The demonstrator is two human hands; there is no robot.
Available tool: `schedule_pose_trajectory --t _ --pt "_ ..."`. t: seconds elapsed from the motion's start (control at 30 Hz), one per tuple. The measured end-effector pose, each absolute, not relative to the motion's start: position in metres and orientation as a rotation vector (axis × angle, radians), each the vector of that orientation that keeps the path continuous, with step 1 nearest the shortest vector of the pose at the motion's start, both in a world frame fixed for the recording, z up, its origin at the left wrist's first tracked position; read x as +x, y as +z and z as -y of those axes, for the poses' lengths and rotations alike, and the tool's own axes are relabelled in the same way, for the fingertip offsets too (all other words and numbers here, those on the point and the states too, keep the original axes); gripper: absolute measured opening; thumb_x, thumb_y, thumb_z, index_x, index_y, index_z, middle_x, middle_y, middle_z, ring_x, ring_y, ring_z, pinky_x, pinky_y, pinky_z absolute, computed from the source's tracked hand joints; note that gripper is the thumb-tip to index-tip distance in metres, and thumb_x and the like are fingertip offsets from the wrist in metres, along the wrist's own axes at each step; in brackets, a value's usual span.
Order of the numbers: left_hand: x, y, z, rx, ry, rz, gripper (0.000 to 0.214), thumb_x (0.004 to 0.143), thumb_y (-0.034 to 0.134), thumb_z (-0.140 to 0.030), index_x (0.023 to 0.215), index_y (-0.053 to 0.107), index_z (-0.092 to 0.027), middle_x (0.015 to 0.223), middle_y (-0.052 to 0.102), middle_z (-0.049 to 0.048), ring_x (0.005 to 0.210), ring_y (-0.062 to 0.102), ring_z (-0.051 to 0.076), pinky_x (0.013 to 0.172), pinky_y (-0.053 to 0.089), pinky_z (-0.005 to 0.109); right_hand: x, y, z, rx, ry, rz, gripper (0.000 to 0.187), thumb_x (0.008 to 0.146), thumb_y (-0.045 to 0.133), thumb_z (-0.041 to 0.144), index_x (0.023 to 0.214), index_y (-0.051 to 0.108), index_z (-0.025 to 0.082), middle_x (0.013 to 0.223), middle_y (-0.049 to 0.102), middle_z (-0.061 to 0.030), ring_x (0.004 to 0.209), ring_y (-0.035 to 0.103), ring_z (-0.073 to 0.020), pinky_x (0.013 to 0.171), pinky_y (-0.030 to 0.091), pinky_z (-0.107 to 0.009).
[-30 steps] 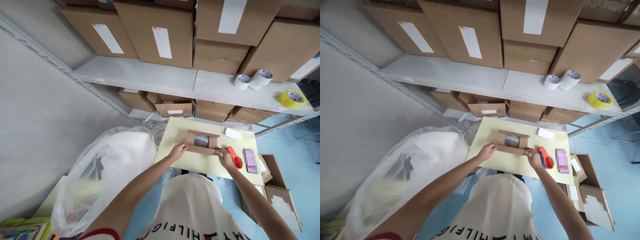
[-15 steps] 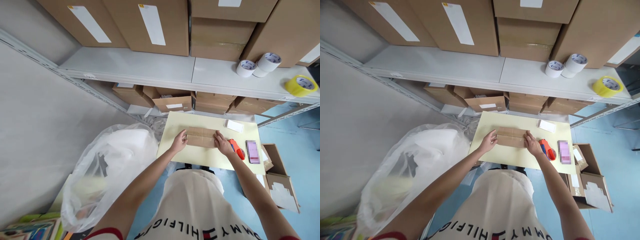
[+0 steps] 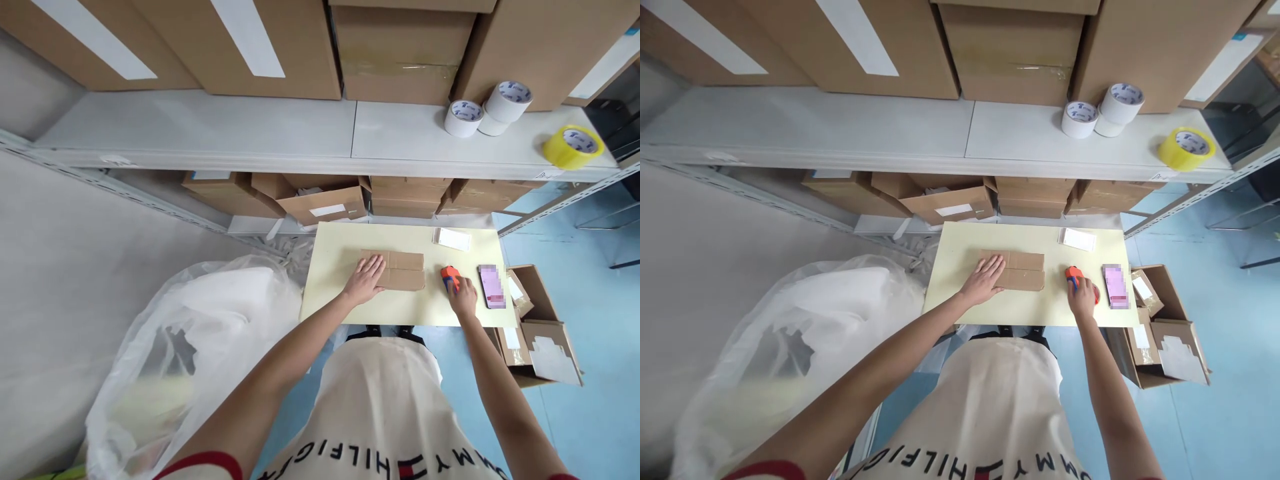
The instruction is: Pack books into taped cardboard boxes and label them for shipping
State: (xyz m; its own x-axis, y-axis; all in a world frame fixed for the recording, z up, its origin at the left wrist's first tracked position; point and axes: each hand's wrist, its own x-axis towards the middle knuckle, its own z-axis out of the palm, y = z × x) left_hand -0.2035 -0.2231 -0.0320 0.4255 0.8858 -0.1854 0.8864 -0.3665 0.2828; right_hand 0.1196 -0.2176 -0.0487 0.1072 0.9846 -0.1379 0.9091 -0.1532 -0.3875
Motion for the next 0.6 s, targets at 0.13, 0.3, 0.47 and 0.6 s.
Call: schedule_pose_trajectory --t 0.13,0.3,0.47,0.6 --pt "-0.204 -0.034 0.226 2.357 -0.007 -1.537 0.077 0.09 0.056 -0.041 0.154 0.026 -0.013 0.161 0.024 0.0162 0.15 0.018 0.029 0.123 0.012 0.046 0.148 -0.077 0.23 -2.43 0.752 1.821 0.036 0.085 0.053 0.033 0.111 0.062 0.011 0.095 0.067 -0.0218 0.1 0.064 -0.0393 0.083 0.05 -0.053" --pt "-0.199 -0.033 0.233 2.36 -0.02 -1.556 0.075 0.09 0.055 -0.042 0.154 0.027 -0.012 0.161 0.024 0.0153 0.151 0.018 0.028 0.123 0.012 0.043 0.15 -0.069 0.22 -2.38 0.756 1.79 0.033 0.085 0.044 0.037 0.101 0.061 0.013 0.083 0.066 -0.0176 0.081 0.064 -0.0337 0.073 0.049 -0.047" --pt "-0.19 -0.034 0.247 2.356 0.032 -1.556 0.075 0.09 0.055 -0.043 0.154 0.028 -0.014 0.16 0.026 0.0143 0.15 0.021 0.029 0.122 0.014 0.044 0.142 -0.01 0.2 -1.824 0.804 1.685 0.031 0.081 0.038 0.049 0.068 0.048 0.022 0.053 0.044 0.0004 0.053 0.044 -0.0174 0.051 0.037 -0.029" --pt "-0.184 -0.036 0.258 2.368 0.076 -1.52 0.074 0.09 0.053 -0.043 0.153 0.028 -0.012 0.16 0.027 0.0152 0.149 0.022 0.029 0.121 0.015 0.045 0.095 0.025 0.174 -1.501 1.03 1.86 0.037 0.083 0.031 0.049 0.055 0.029 0.025 0.051 0.029 0.0037 0.049 0.029 -0.0112 0.047 0.027 -0.026"
